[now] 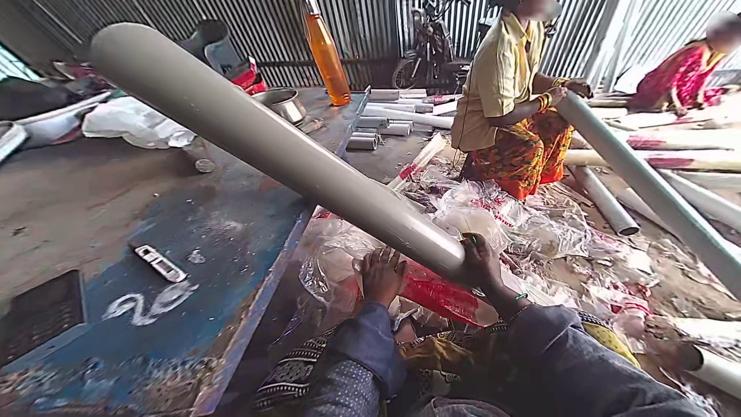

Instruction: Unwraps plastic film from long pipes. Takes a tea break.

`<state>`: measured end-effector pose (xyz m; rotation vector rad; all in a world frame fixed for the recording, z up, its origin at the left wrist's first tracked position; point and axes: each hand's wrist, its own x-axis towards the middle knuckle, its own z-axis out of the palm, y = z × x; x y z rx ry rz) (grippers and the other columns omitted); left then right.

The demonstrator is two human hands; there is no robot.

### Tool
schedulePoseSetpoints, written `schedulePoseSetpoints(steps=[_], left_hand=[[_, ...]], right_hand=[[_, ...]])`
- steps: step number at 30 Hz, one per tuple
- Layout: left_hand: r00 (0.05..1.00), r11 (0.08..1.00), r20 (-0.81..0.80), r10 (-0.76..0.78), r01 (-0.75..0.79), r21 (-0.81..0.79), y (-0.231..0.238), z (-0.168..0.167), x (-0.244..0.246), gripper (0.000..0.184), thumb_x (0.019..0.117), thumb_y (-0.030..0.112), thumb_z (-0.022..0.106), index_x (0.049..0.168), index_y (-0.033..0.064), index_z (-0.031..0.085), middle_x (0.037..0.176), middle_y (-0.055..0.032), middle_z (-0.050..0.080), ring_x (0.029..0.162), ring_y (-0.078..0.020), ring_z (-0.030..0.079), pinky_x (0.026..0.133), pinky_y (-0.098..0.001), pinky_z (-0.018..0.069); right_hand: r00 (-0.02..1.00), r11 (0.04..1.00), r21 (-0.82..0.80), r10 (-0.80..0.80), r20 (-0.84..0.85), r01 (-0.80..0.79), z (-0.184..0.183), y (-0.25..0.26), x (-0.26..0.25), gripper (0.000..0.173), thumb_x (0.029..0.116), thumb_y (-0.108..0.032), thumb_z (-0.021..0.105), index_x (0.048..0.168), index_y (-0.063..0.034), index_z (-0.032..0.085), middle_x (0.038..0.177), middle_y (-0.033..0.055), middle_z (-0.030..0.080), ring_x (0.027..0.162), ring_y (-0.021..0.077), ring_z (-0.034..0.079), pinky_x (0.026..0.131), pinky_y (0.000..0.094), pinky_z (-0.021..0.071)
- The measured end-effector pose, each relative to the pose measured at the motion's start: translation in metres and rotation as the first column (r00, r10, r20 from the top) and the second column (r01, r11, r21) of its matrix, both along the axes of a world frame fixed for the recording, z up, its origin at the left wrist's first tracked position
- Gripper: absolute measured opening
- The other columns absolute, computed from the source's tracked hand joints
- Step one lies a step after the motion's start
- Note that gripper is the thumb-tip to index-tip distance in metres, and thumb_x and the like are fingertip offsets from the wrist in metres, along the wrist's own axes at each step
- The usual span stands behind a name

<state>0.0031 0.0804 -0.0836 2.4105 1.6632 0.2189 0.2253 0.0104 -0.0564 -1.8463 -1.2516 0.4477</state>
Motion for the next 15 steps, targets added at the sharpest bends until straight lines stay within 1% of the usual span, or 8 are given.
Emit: schedulePoseSetpoints(steps=[1, 2, 4, 6, 8, 10, 13, 15], left_hand=[[1.000, 0.999, 0.019, 0.000, -0.001, 0.040, -0.002, -0.004, -0.002, 0.048, 0.1098, 0.039, 0.043, 0.151, 0.0188, 0.055, 0.160, -0.0091, 0.048, 0.154, -0.0334, 0.034, 0.127, -0.0553, 0.0121], [0.998, 0.993, 0.066, -0.009, 0.001, 0.116, -0.005, -0.008, -0.005, 0.046, 0.1086, 0.037, 0.047, 0.148, 0.0174, 0.059, 0.157, -0.0112, 0.051, 0.151, -0.0360, 0.038, 0.125, -0.0573, 0.0155], [0.983, 0.949, 0.174, -0.057, 0.000, 0.314, -0.009, -0.020, -0.008, 0.042, 0.1046, 0.031, 0.054, 0.139, 0.0123, 0.067, 0.149, -0.0162, 0.059, 0.143, -0.0420, 0.049, 0.120, -0.0635, 0.0257], [0.967, 0.900, 0.234, -0.102, -0.010, 0.435, -0.011, -0.026, -0.010, 0.041, 0.1018, 0.030, 0.056, 0.135, 0.0093, 0.070, 0.145, -0.0198, 0.061, 0.139, -0.0468, 0.052, 0.115, -0.0685, 0.0302], [0.959, 0.860, 0.252, -0.131, -0.017, 0.510, -0.011, -0.031, -0.011, 0.044, 0.1002, 0.034, 0.055, 0.131, 0.0075, 0.072, 0.143, -0.0224, 0.062, 0.137, -0.0501, 0.053, 0.113, -0.0706, 0.0316], [0.947, 0.829, 0.279, -0.156, -0.028, 0.558, -0.009, -0.035, -0.011, 0.046, 0.0995, 0.037, 0.053, 0.125, 0.0055, 0.075, 0.139, -0.0246, 0.064, 0.135, -0.0523, 0.053, 0.114, -0.0707, 0.0318], [0.924, 0.788, 0.329, -0.196, -0.052, 0.614, -0.007, -0.040, -0.011, 0.050, 0.0996, 0.039, 0.050, 0.121, 0.0030, 0.076, 0.136, -0.0261, 0.065, 0.133, -0.0547, 0.054, 0.113, -0.0695, 0.0338], [0.902, 0.758, 0.365, -0.229, -0.070, 0.648, -0.006, -0.041, -0.011, 0.049, 0.1007, 0.038, 0.048, 0.120, 0.0036, 0.077, 0.135, -0.0257, 0.066, 0.132, -0.0553, 0.054, 0.113, -0.0666, 0.0346]], right_hand=[[1.000, 1.000, 0.001, 0.008, -0.010, -0.008, 0.000, 0.000, 0.001, 0.039, 0.1088, -0.022, 0.041, 0.135, -0.0010, 0.062, 0.127, 0.0206, 0.068, 0.122, 0.0330, 0.063, 0.105, 0.0519, 0.0459], [0.999, 1.000, 0.003, 0.017, -0.031, -0.017, -0.001, 0.000, 0.002, 0.039, 0.1090, -0.022, 0.041, 0.135, -0.0009, 0.062, 0.127, 0.0204, 0.068, 0.122, 0.0327, 0.064, 0.105, 0.0517, 0.0459], [0.994, 0.999, -0.002, 0.040, -0.101, -0.040, 0.001, 0.001, 0.005, 0.039, 0.1100, -0.021, 0.040, 0.137, -0.0004, 0.060, 0.125, 0.0193, 0.069, 0.120, 0.0308, 0.064, 0.104, 0.0508, 0.0463], [0.978, 0.998, 0.028, 0.060, -0.201, -0.056, -0.001, -0.001, 0.010, 0.038, 0.1108, -0.019, 0.040, 0.136, 0.0009, 0.059, 0.122, 0.0179, 0.070, 0.116, 0.0273, 0.066, 0.102, 0.0473, 0.0480], [0.949, 0.996, 0.062, 0.075, -0.308, -0.058, -0.004, -0.004, 0.013, 0.038, 0.1112, -0.018, 0.039, 0.136, 0.0027, 0.057, 0.120, 0.0171, 0.070, 0.112, 0.0234, 0.066, 0.101, 0.0430, 0.0493], [0.917, 0.995, 0.079, 0.081, -0.391, -0.054, -0.002, -0.008, 0.016, 0.038, 0.1117, -0.017, 0.037, 0.137, 0.0044, 0.056, 0.120, 0.0178, 0.070, 0.112, 0.0220, 0.066, 0.100, 0.0407, 0.0498], [0.893, 0.996, 0.060, 0.081, -0.443, -0.061, 0.008, -0.020, 0.022, 0.038, 0.1124, -0.016, 0.036, 0.137, 0.0049, 0.056, 0.124, 0.0188, 0.069, 0.116, 0.0221, 0.065, 0.104, 0.0404, 0.0479], [0.888, 0.997, 0.052, 0.080, -0.452, -0.063, 0.012, -0.028, 0.029, 0.039, 0.1129, -0.017, 0.035, 0.137, 0.0046, 0.056, 0.120, 0.0173, 0.070, 0.112, 0.0189, 0.066, 0.100, 0.0375, 0.0487]])
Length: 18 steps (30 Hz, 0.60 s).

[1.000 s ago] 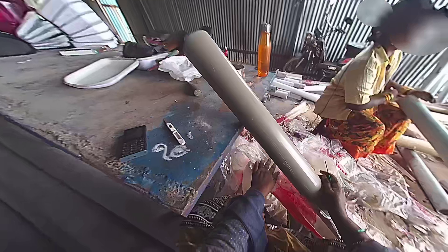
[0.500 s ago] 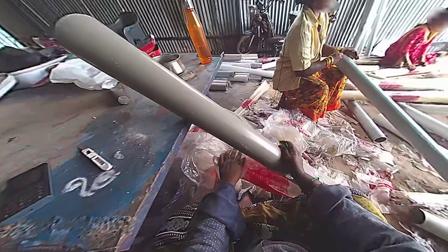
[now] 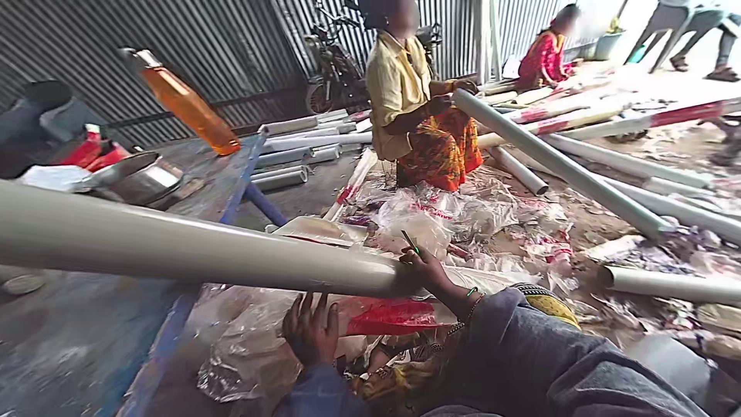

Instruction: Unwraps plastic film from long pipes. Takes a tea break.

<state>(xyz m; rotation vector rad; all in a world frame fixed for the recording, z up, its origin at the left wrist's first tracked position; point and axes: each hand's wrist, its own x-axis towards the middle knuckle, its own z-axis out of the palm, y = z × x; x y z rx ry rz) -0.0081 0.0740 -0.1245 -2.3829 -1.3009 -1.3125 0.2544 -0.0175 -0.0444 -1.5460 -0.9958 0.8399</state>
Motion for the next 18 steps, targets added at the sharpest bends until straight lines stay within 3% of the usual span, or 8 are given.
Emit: schedulePoseSetpoints(steps=[5, 10, 12, 15, 18], left_hand=[[0.985, 0.996, 0.145, -0.093, 0.093, 0.010, -0.005, 0.009, -0.004, 0.045, 0.1028, 0.029, 0.047, 0.119, -0.0040, 0.074, 0.132, -0.0251, 0.068, 0.132, -0.0534, 0.055, 0.117, -0.0598, 0.0323], [0.920, 0.985, 0.385, -0.076, 0.128, -0.113, -0.015, 0.030, 0.007, 0.040, 0.1035, 0.016, 0.049, 0.126, -0.0142, 0.063, 0.133, -0.0331, 0.063, 0.135, -0.0444, 0.054, 0.120, -0.0439, 0.0352], [0.875, 0.971, 0.484, -0.024, 0.136, -0.198, -0.020, 0.043, 0.014, 0.042, 0.1050, 0.014, 0.048, 0.133, -0.0166, 0.056, 0.139, -0.0359, 0.057, 0.139, -0.0407, 0.050, 0.120, -0.0399, 0.0342], [0.786, 0.966, 0.618, 0.020, 0.144, -0.214, -0.025, 0.060, 0.026, 0.054, 0.1046, 0.010, 0.049, 0.146, -0.0206, 0.033, 0.149, -0.0410, 0.041, 0.140, -0.0358, 0.047, 0.118, -0.0332, 0.0378], [0.781, 0.991, 0.621, 0.060, 0.027, -0.131, -0.030, 0.074, 0.037, 0.062, 0.1012, 0.010, 0.055, 0.148, -0.0211, 0.029, 0.152, -0.0410, 0.038, 0.145, -0.0355, 0.040, 0.118, -0.0322, 0.0337]], right_hand=[[1.000, 0.997, -0.079, 0.011, 0.010, -0.010, 0.005, -0.025, 0.031, 0.041, 0.1138, -0.019, 0.031, 0.137, 0.0048, 0.055, 0.119, 0.0165, 0.070, 0.108, 0.0160, 0.065, 0.095, 0.0335, 0.0476], [0.999, 0.990, -0.138, -0.042, -0.014, 0.039, 0.006, -0.053, 0.056, 0.040, 0.1143, -0.020, 0.031, 0.135, 0.0037, 0.055, 0.116, 0.0149, 0.070, 0.105, 0.0142, 0.066, 0.092, 0.0316, 0.0490], [0.999, 0.988, -0.150, -0.037, -0.010, 0.035, 0.005, -0.063, 0.063, 0.041, 0.1144, -0.021, 0.031, 0.136, 0.0032, 0.055, 0.116, 0.0145, 0.070, 0.104, 0.0143, 0.065, 0.092, 0.0319, 0.0490], [0.999, 0.989, -0.143, -0.031, 0.008, 0.032, 0.006, -0.079, 0.072, 0.040, 0.1142, -0.022, 0.032, 0.135, 0.0028, 0.056, 0.114, 0.0138, 0.071, 0.101, 0.0132, 0.066, 0.089, 0.0310, 0.0497], [0.999, 0.989, -0.140, -0.040, 0.001, 0.039, 0.008, -0.095, 0.080, 0.039, 0.1140, -0.022, 0.033, 0.135, 0.0027, 0.056, 0.112, 0.0130, 0.071, 0.099, 0.0123, 0.065, 0.088, 0.0305, 0.0494]])
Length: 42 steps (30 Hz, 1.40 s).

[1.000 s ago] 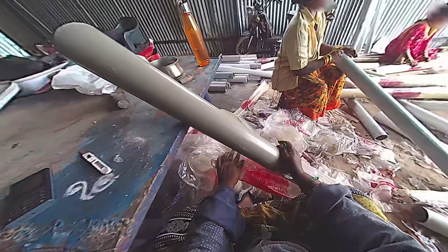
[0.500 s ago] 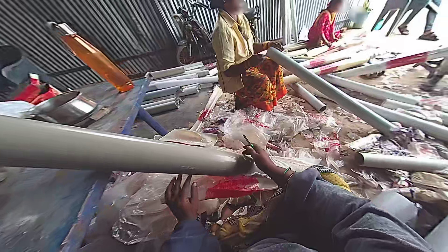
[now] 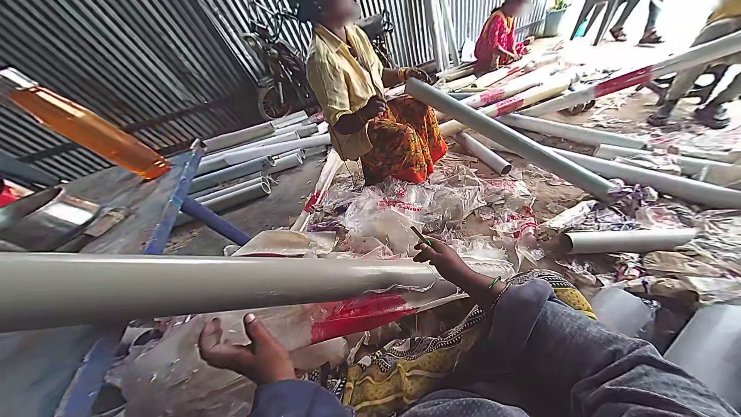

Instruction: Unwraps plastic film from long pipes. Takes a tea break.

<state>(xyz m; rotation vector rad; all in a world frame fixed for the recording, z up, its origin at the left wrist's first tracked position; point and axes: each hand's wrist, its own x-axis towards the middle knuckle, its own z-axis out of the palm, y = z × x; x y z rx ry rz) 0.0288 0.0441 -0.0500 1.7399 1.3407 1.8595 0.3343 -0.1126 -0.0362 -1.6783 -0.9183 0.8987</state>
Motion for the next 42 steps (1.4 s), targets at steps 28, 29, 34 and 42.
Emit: schedulePoseSetpoints(steps=[28, 29, 34, 42], left_hand=[[-0.383, 0.766, -0.692, -0.611, -0.067, -0.639, 0.032, 0.045, 0.156, 0.084, 0.0906, 0.066, 0.067, 0.150, 0.0080, 0.052, 0.148, -0.0281, 0.054, 0.138, -0.0515, 0.050, 0.109, -0.0742, 0.0352], [-0.405, 0.762, -0.678, -0.614, -0.079, -0.643, 0.035, 0.038, 0.163, 0.086, 0.0890, 0.068, 0.068, 0.151, 0.0100, 0.052, 0.147, -0.0287, 0.055, 0.136, -0.0528, 0.050, 0.107, -0.0737, 0.0377], [-0.442, 0.761, -0.636, -0.633, -0.200, -0.617, 0.041, 0.015, 0.180, 0.097, 0.0806, 0.077, 0.069, 0.154, 0.0182, 0.048, 0.148, -0.0274, 0.053, 0.136, -0.0512, 0.051, 0.107, -0.0724, 0.0381], [-0.366, 0.734, -0.648, -0.668, -0.177, -0.656, 0.024, 0.031, 0.180, 0.091, 0.0817, 0.072, 0.073, 0.148, 0.0119, 0.054, 0.146, -0.0238, 0.055, 0.140, -0.0450, 0.047, 0.108, -0.0707, 0.0353]], right_hand=[[0.961, 0.920, -0.385, 0.169, 0.221, -0.073, -0.057, -0.103, 0.115, 0.043, 0.1137, -0.031, 0.035, 0.138, -0.0007, 0.055, 0.118, 0.0196, 0.071, 0.112, 0.0361, 0.067, 0.100, 0.0576, 0.0477], [0.959, 0.910, -0.410, 0.173, 0.225, -0.068, -0.062, -0.102, 0.118, 0.044, 0.1136, -0.031, 0.035, 0.138, -0.0008, 0.055, 0.118, 0.0199, 0.071, 0.113, 0.0367, 0.067, 0.100, 0.0582, 0.0476], [0.964, 0.827, -0.561, 0.164, 0.210, -0.019, -0.076, -0.097, 0.127, 0.046, 0.1142, -0.034, 0.032, 0.141, -0.0029, 0.054, 0.123, 0.0206, 0.069, 0.118, 0.0380, 0.065, 0.103, 0.0597, 0.0457], [0.966, 0.828, -0.560, 0.121, 0.230, 0.030, -0.091, -0.087, 0.122, 0.043, 0.1141, -0.032, 0.034, 0.138, -0.0024, 0.055, 0.117, 0.0166, 0.071, 0.108, 0.0316, 0.069, 0.099, 0.0539, 0.0487]])
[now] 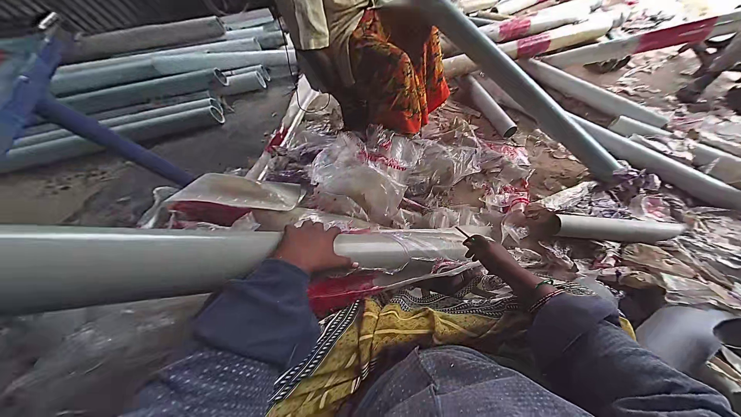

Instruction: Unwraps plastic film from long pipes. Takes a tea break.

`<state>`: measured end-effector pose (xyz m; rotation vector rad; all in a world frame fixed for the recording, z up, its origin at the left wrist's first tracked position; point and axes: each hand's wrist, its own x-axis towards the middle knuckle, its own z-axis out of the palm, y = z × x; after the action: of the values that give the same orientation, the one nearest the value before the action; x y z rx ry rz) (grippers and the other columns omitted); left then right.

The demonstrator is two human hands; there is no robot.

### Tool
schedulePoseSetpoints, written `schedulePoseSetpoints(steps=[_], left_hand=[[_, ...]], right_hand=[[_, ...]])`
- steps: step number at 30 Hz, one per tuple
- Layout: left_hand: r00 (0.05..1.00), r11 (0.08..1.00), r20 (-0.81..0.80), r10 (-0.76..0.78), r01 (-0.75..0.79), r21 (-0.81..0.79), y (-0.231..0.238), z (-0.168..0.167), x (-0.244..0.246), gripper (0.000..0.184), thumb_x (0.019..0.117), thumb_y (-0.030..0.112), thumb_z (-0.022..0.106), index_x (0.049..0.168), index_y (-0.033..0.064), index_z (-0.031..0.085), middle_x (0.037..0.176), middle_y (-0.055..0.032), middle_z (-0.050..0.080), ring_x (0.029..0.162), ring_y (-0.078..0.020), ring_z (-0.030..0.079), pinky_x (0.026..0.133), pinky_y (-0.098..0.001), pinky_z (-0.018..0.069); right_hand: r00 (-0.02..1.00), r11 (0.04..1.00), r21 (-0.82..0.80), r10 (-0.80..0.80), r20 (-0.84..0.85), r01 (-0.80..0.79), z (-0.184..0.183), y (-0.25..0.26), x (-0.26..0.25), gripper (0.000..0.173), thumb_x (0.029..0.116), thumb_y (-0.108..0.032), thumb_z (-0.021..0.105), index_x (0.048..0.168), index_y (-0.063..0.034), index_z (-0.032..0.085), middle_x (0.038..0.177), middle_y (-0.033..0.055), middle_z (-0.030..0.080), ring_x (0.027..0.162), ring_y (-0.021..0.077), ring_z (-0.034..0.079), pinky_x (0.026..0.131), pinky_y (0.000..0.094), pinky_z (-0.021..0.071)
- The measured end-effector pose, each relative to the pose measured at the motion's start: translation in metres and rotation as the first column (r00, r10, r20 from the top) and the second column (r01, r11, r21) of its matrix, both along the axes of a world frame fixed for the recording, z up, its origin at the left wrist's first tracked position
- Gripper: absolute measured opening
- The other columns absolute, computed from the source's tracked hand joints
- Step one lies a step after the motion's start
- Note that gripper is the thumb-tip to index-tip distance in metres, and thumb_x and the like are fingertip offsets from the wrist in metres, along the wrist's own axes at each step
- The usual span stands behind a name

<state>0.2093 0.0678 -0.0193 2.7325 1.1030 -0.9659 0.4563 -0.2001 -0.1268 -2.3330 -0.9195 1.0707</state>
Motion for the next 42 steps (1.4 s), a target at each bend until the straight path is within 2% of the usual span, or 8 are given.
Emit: schedulePoseSetpoints(steps=[3, 12, 16, 22, 30, 35, 38, 42], left_hand=[[0.998, 0.999, 0.052, -0.044, 0.044, 0.009, -0.004, -0.004, -0.002, 0.086, 0.0838, 0.067, 0.074, 0.144, 0.0079, 0.057, 0.151, -0.0155, 0.052, 0.142, -0.0390, 0.046, 0.108, -0.0674, 0.0373], [0.958, 0.969, 0.150, -0.244, 0.246, 0.008, -0.031, -0.020, 0.000, 0.079, 0.0936, 0.054, 0.071, 0.155, 0.0116, 0.047, 0.155, -0.0152, 0.051, 0.144, -0.0362, 0.045, 0.117, -0.0610, 0.0292], [0.953, 0.963, 0.138, -0.268, 0.269, 0.013, -0.042, -0.032, 0.011, 0.076, 0.0965, 0.053, 0.067, 0.157, 0.0152, 0.044, 0.158, -0.0189, 0.045, 0.147, -0.0382, 0.041, 0.119, -0.0618, 0.0267], [0.952, 0.968, 0.183, -0.246, 0.251, -0.004, -0.052, -0.042, 0.029, 0.066, 0.1039, 0.053, 0.054, 0.157, 0.0159, 0.044, 0.166, -0.0132, 0.036, 0.153, -0.0357, 0.033, 0.116, -0.0633, 0.0286], [0.943, 0.957, 0.213, -0.256, 0.278, -0.084, -0.046, -0.049, 0.050, 0.063, 0.1019, 0.048, 0.062, 0.156, 0.0179, 0.048, 0.163, -0.0128, 0.041, 0.154, -0.0335, 0.033, 0.124, -0.0589, 0.0202], [0.977, 0.974, 0.071, -0.200, 0.206, -0.092, -0.049, -0.052, 0.060, 0.085, 0.0910, 0.056, 0.073, 0.160, 0.0209, 0.039, 0.165, -0.0140, 0.038, 0.156, -0.0392, 0.026, 0.115, -0.0697, 0.0278], [0.984, 0.980, 0.006, -0.177, 0.177, -0.092, -0.050, -0.050, 0.061, 0.097, 0.0859, 0.059, 0.077, 0.164, 0.0230, 0.031, 0.169, -0.0116, 0.030, 0.158, -0.0408, 0.018, 0.114, -0.0712, 0.0283], [0.984, 0.980, 0.021, -0.178, 0.179, -0.082, -0.051, -0.048, 0.060, 0.095, 0.0870, 0.058, 0.077, 0.163, 0.0220, 0.032, 0.168, -0.0127, 0.032, 0.156, -0.0388, 0.025, 0.113, -0.0682, 0.0321]], right_hand=[[1.000, 1.000, -0.009, 0.020, 0.018, -0.020, 0.003, 0.005, -0.008, 0.044, 0.1142, -0.032, 0.033, 0.137, -0.0032, 0.056, 0.117, 0.0152, 0.072, 0.108, 0.0304, 0.069, 0.098, 0.0538, 0.0488], [0.995, 0.994, 0.042, 0.097, 0.037, -0.099, 0.009, 0.015, -0.031, 0.041, 0.1137, -0.029, 0.037, 0.131, 0.0010, 0.059, 0.108, 0.0179, 0.071, 0.099, 0.0305, 0.067, 0.095, 0.0506, 0.0483], [0.997, 0.992, 0.123, -0.005, -0.077, 0.014, 0.001, 0.022, -0.037, 0.039, 0.1133, -0.026, 0.040, 0.127, 0.0032, 0.060, 0.102, 0.0150, 0.070, 0.089, 0.0229, 0.064, 0.089, 0.0433, 0.0490], [0.968, 0.976, 0.152, -0.120, -0.222, 0.155, -0.013, 0.041, -0.051, 0.032, 0.1116, -0.021, 0.045, 0.130, -0.0011, 0.061, 0.097, 0.0084, 0.067, 0.080, 0.0137, 0.057, 0.078, 0.0330, 0.0474], [0.990, 0.987, 0.118, -0.101, -0.103, 0.113, -0.027, 0.043, -0.033, 0.036, 0.1117, -0.025, 0.043, 0.132, -0.0016, 0.061, 0.110, 0.0196, 0.068, 0.103, 0.0314, 0.064, 0.096, 0.0505, 0.0475], [0.896, 0.896, 0.022, -0.444, 0.009, 0.444, -0.065, 0.023, 0.031, 0.036, 0.1105, -0.023, 0.043, 0.135, -0.0031, 0.060, 0.123, 0.0230, 0.069, 0.120, 0.0437, 0.063, 0.100, 0.0654, 0.0458], [0.796, 0.794, -0.050, -0.605, 0.034, 0.606, -0.087, 0.012, 0.055, 0.040, 0.1110, -0.025, 0.041, 0.138, -0.0006, 0.058, 0.132, 0.0278, 0.064, 0.126, 0.0456, 0.059, 0.103, 0.0660, 0.0445], [0.766, 0.750, -0.171, -0.640, 0.055, 0.639, -0.082, 0.008, 0.056, 0.044, 0.1120, -0.023, 0.037, 0.143, 0.0041, 0.052, 0.144, 0.0282, 0.056, 0.137, 0.0397, 0.052, 0.111, 0.0567, 0.0405]])
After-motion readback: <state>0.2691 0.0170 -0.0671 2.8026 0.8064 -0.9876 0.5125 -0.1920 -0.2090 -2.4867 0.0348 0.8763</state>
